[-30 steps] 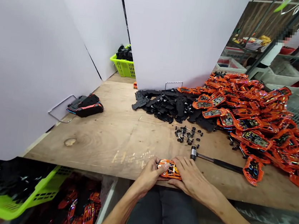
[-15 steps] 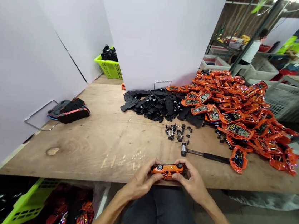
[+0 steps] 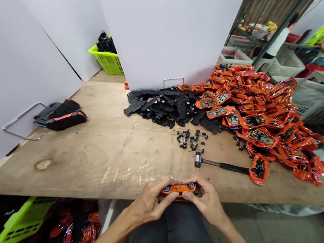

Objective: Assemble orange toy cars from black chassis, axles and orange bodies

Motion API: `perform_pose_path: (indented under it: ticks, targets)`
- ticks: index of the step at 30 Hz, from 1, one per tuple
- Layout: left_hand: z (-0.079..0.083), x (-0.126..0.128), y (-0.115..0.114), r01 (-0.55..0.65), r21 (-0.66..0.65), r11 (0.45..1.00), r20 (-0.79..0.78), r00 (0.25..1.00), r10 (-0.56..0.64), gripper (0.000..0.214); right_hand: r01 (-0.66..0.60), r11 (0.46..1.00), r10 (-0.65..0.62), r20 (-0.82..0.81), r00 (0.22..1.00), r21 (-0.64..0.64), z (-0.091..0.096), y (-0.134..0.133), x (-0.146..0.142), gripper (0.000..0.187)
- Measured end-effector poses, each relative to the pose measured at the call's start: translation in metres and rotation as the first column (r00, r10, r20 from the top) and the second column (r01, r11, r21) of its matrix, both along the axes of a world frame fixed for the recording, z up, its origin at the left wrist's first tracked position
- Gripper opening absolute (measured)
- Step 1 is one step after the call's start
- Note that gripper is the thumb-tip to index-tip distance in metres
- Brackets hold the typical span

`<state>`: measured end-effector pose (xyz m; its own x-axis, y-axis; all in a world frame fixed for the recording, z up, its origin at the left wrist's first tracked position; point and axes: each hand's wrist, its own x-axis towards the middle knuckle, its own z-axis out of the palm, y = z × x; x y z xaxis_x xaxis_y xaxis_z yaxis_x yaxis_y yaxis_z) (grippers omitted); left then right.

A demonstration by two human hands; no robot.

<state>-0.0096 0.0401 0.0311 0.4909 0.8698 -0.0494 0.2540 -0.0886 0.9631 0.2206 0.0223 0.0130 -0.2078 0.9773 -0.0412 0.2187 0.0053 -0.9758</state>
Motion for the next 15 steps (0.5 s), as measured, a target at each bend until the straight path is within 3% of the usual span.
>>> perform_pose_path:
  ticks: [3,6,12,15]
  targets:
    - [-0.002,0.001,0.006,0.096,0.182,0.979,-0.157,0.985,-0.068,0.04,0.061,0.997,-0.063,0.034,0.997,0.054,-0.002,-0.009,-0.009,0.019]
    - [-0.008,0.01,0.009,0.135,0.324,0.937,-0.299,0.954,-0.034,0.023,0.118,0.988,-0.122,0.033,0.992,0.101,0.001,-0.012,-0.018,0.017]
    - [-0.006,0.031,0.009,0.149,0.383,0.912,-0.515,0.854,0.077,0.011,0.14,0.988,-0.14,-0.004,0.99,0.066,0.005,-0.008,-0.019,0.017]
    - [-0.008,0.035,0.006,0.109,0.432,0.895,-0.491,0.861,0.132,0.013,0.147,0.989,-0.145,-0.065,0.987,0.018,-0.003,-0.009,-0.01,0.03]
